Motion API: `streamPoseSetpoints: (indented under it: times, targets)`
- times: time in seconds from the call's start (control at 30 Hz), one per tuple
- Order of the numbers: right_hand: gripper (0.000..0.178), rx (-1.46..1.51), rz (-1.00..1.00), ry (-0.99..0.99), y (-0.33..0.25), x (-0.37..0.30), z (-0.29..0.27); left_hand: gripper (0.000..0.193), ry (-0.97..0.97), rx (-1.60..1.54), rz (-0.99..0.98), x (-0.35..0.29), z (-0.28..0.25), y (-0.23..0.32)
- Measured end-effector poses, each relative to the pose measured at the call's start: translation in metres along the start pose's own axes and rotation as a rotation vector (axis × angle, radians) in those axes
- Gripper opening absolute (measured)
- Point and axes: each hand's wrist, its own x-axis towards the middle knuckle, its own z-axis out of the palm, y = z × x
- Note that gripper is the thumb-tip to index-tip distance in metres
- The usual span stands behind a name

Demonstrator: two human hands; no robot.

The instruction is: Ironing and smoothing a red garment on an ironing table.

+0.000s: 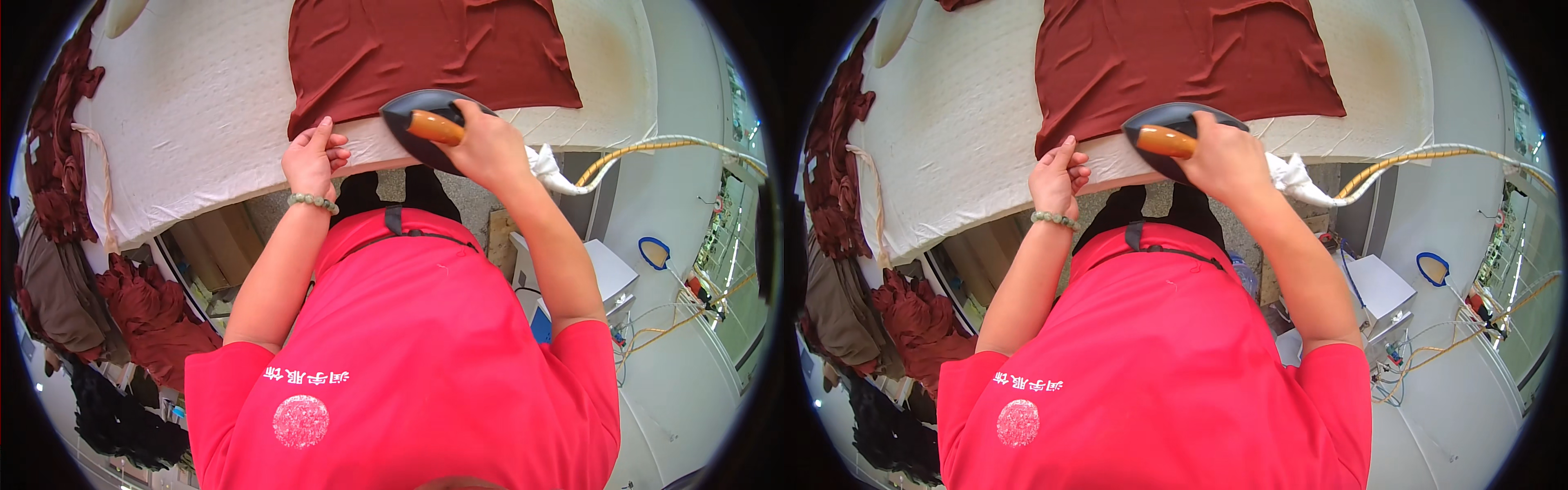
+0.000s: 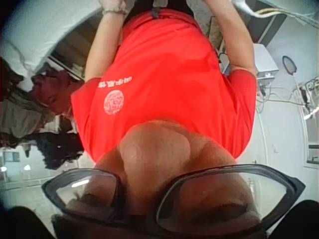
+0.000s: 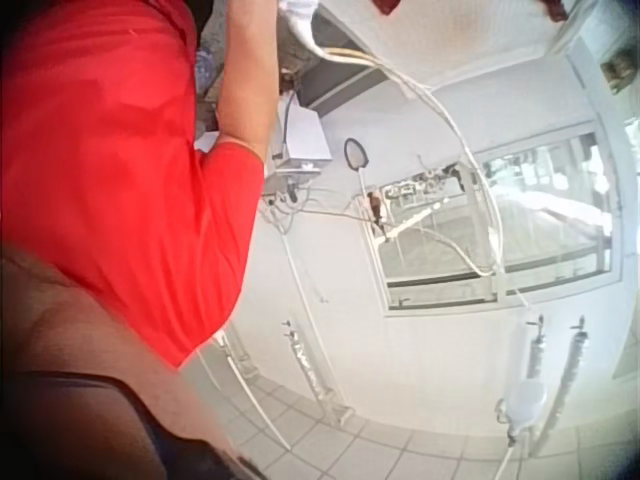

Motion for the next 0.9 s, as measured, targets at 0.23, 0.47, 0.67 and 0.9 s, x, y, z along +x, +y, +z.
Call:
streamPoseSetpoints:
  times: [0.23,0.47,0.67,0.9]
  targets:
    - [0.038,-0.087,-0.089,-0.161,-0.044,0.024,-0.002,0.022,0.006,0.143,0.120,-0.004,0.007,-0.002]
    - [0.032,-0.152,-0.073,-0.165,-0.024,0.025,-0.003,0.020,0.032,0.142,0.184,-0.001,0.008,-0.007]
    - [0.037,-0.157,0.066,-0.163,0.008,0.016,-0.012,0.020,0.050,0.146,0.173,0.002,0.006,-0.008]
    - [0.041,-0.131,0.147,-0.165,0.037,0.005,-0.012,0.022,0.054,0.147,0.168,0.001,0.007,-0.005]
